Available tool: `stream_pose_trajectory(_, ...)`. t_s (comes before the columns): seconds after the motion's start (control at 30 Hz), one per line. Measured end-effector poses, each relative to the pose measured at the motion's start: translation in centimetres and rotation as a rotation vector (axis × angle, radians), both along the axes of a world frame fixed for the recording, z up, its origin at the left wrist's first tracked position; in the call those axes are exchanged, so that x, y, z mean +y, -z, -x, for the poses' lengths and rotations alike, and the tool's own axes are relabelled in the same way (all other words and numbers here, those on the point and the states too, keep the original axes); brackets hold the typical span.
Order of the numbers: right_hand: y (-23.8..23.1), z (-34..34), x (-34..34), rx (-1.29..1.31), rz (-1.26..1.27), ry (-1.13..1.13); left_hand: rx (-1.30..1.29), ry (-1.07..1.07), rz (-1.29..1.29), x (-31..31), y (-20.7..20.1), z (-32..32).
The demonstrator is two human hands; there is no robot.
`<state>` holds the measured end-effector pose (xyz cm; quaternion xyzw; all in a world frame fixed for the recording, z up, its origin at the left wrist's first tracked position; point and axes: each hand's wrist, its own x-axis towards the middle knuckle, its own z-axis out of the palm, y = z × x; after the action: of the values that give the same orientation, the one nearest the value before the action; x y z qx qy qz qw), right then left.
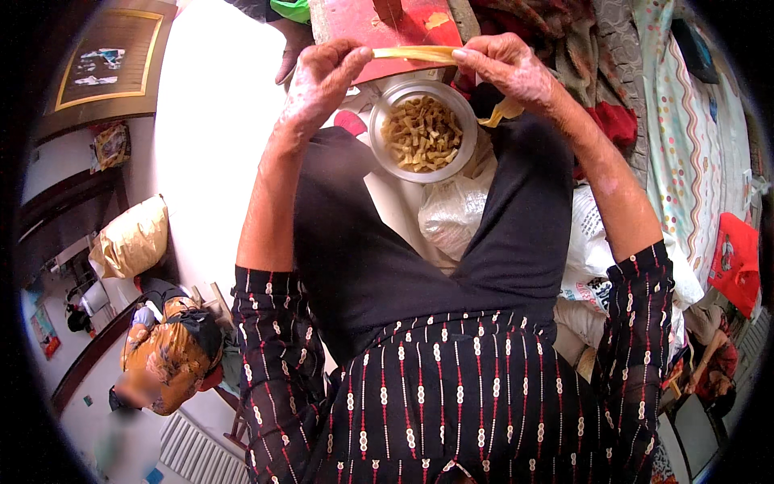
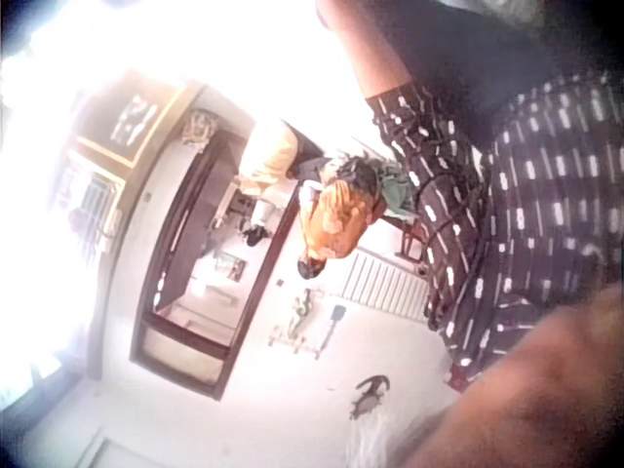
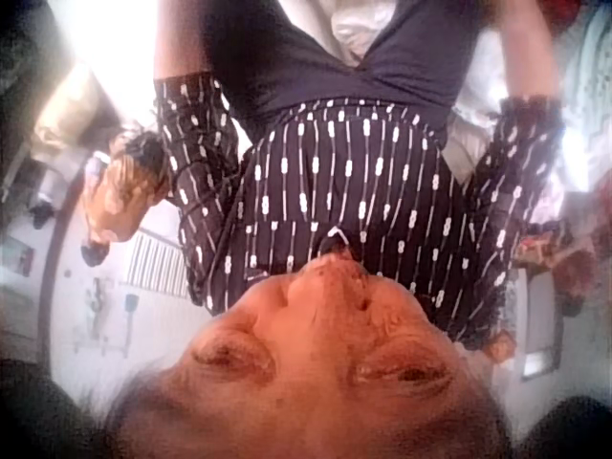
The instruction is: The person ties thin yellow strips of food into knots by hand and places them into a bowl.
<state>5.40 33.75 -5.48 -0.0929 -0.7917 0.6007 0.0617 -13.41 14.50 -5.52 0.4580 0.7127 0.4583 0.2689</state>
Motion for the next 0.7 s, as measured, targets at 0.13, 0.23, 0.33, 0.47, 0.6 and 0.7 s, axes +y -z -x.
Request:
stream_pose_trajectory(0.13,1.2,0.8,1.6,-0.014,-0.033,0.064,-0.090,0.026,-0.055,1.8,0.9,1.1)
stream_pose_trajectory(0.23,1.4,1.2,1.8,-0.061,-0.047,0.109,-0.098,0.025,-0.044,2.3,1.4,1.8)
stream_pose_trajectory(0.33,1.4,1.2,3.0,-0.099,0.130,0.116,-0.083,0.022,-0.056,3.0,1.3,1.8)
stream_pose_trajectory(0.47,2.2,1.7,3.2,-0.019,0.225,0.095,-0.029,-0.003,-0.031,3.1,1.2,1.9)
stream_pose_trajectory(0.6,4.0,2.3,3.5,0.051,0.083,0.083,-0.040,-0.040,-0.083,3.2,2.5,2.3)
stream_pose_trajectory(0.7,5.3,1.5,3.4,0.042,-0.087,0.094,0.065,-0.143,-0.054,4.3,3.3,0.8)
